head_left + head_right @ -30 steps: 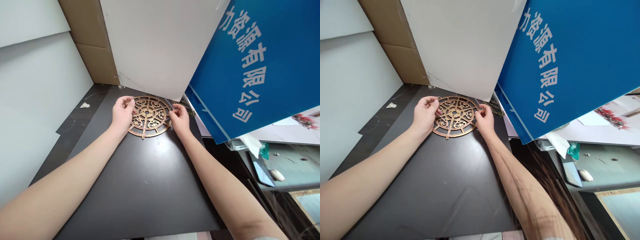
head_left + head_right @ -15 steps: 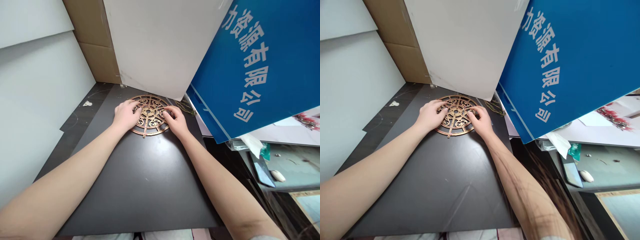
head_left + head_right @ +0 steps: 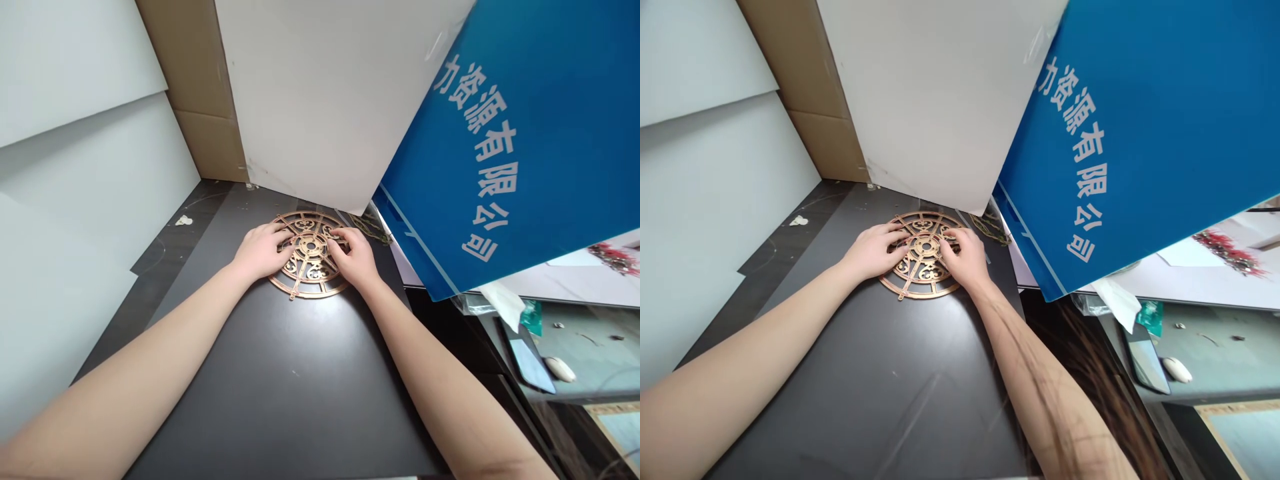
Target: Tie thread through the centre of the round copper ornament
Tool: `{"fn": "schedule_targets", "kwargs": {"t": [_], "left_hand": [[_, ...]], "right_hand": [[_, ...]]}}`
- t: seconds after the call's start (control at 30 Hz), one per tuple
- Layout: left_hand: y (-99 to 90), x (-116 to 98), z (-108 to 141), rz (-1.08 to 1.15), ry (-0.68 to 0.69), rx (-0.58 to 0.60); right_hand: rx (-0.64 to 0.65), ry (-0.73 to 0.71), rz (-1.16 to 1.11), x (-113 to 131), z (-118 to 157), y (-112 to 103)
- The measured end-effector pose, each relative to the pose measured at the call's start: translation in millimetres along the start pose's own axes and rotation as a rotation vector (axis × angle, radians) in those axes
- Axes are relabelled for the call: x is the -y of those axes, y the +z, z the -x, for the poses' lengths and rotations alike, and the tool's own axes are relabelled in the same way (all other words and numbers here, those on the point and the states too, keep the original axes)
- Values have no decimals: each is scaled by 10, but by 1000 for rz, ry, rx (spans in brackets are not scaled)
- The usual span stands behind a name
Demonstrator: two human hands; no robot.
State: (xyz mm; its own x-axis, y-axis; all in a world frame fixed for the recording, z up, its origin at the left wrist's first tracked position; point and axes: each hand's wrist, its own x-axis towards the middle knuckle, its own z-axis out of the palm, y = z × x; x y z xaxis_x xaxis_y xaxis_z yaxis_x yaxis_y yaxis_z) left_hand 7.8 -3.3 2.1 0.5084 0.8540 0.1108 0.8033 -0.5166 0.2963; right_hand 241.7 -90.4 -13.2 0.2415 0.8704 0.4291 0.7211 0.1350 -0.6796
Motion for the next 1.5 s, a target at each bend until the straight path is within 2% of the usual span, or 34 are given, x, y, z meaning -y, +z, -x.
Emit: {"fn": "schedule_targets", "kwargs": {"t": [0.17, 0.33, 0.4, 0.53, 0.7, 0.83, 1.0, 1.17, 1.3, 1.37, 1.5], "left_hand": [[-141, 22, 47, 10, -8, 33], [-254, -8, 70, 47, -57, -11], [-266, -18, 62, 68, -30, -5], [-221, -16, 40, 112, 100, 72], [-93, 24, 3, 131, 189, 78], [-75, 88, -48, 168, 174, 87], [-137, 127, -57, 160, 184, 176], [-102, 112, -41, 79, 175, 126], [-55, 149, -78, 57, 107, 83], [-56, 186, -109, 59, 98, 85], [-86, 252, -189, 90, 90, 112]], "right_hand": [[74, -14, 1, -13, 17, 23], [220, -79, 36, 83, 65, 46], [246, -89, 62, 129, 77, 37], [298, -79, 46, 181, 87, 24], [318, -65, 48, 171, 89, 38], [324, -82, 63, 140, 94, 58], [381, -100, 141, 162, 53, 80], [489, -98, 155, 208, -183, 123], [428, -124, 141, 188, -360, 224], [381, -162, 144, 164, -390, 269], [363, -216, 130, 120, -389, 308]]}}
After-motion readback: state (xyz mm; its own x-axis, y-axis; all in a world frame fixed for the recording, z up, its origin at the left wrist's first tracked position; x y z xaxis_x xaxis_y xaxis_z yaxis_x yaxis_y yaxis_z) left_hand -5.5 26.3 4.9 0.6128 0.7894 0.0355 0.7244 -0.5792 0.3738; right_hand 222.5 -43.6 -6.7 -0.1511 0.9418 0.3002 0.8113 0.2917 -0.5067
